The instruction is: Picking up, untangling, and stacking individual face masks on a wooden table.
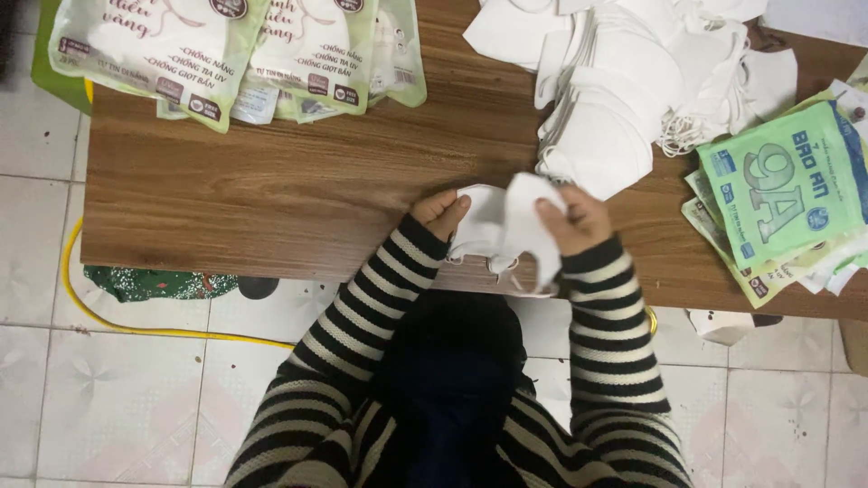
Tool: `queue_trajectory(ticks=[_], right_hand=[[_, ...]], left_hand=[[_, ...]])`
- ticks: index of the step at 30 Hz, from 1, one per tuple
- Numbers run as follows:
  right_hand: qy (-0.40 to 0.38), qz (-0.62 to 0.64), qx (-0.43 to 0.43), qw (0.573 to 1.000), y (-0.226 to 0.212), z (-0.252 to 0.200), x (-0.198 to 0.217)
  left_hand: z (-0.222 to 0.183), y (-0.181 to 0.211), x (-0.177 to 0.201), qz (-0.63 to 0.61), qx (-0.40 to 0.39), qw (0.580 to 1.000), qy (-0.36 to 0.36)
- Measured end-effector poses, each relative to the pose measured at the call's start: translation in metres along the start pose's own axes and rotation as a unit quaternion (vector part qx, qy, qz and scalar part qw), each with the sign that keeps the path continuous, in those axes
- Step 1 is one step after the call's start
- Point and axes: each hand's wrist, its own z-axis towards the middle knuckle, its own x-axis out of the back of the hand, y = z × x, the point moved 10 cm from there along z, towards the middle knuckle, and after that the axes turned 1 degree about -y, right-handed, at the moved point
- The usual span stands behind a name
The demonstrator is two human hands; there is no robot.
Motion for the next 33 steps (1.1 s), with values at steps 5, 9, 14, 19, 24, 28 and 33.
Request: queue_trajectory(ticks=[5, 9, 14, 19, 24, 28, 33], right_hand=[[0.022, -0.039, -0.11, 0.993, 0.007, -0.01, -0.026], [0.006, -0.05, -0.222, 0.974, 0.015, -0.015, -0.03], [-0.011, -0.077, -0.246, 0.966, 0.036, -0.019, -0.028], [-0.039, -0.129, -0.22, 0.966, 0.033, -0.016, -0.032], [-0.036, -0.223, -0.13, 0.965, 0.005, -0.005, -0.03], [0.088, -0.282, -0.09, 0.951, 0.011, 0.004, 0.02], [0.167, -0.559, -0.019, 0.812, 0.031, 0.001, 0.094]], left_hand=[[-0.004, 0.021, -0.008, -0.016, 0.006, 1.0, -0.004], [-0.008, 0.032, -0.013, -0.013, -0.003, 1.0, 0.0], [-0.008, 0.037, -0.016, 0.005, -0.011, 1.0, -0.013], [-0.01, 0.053, -0.025, 0.062, -0.05, 0.996, -0.034], [-0.011, 0.053, -0.027, 0.053, -0.036, 0.998, -0.025], [-0.001, 0.015, -0.01, 0.021, -0.01, 1.0, -0.02], [0.004, -0.01, -0.001, -0.009, 0.003, 1.0, -0.02]])
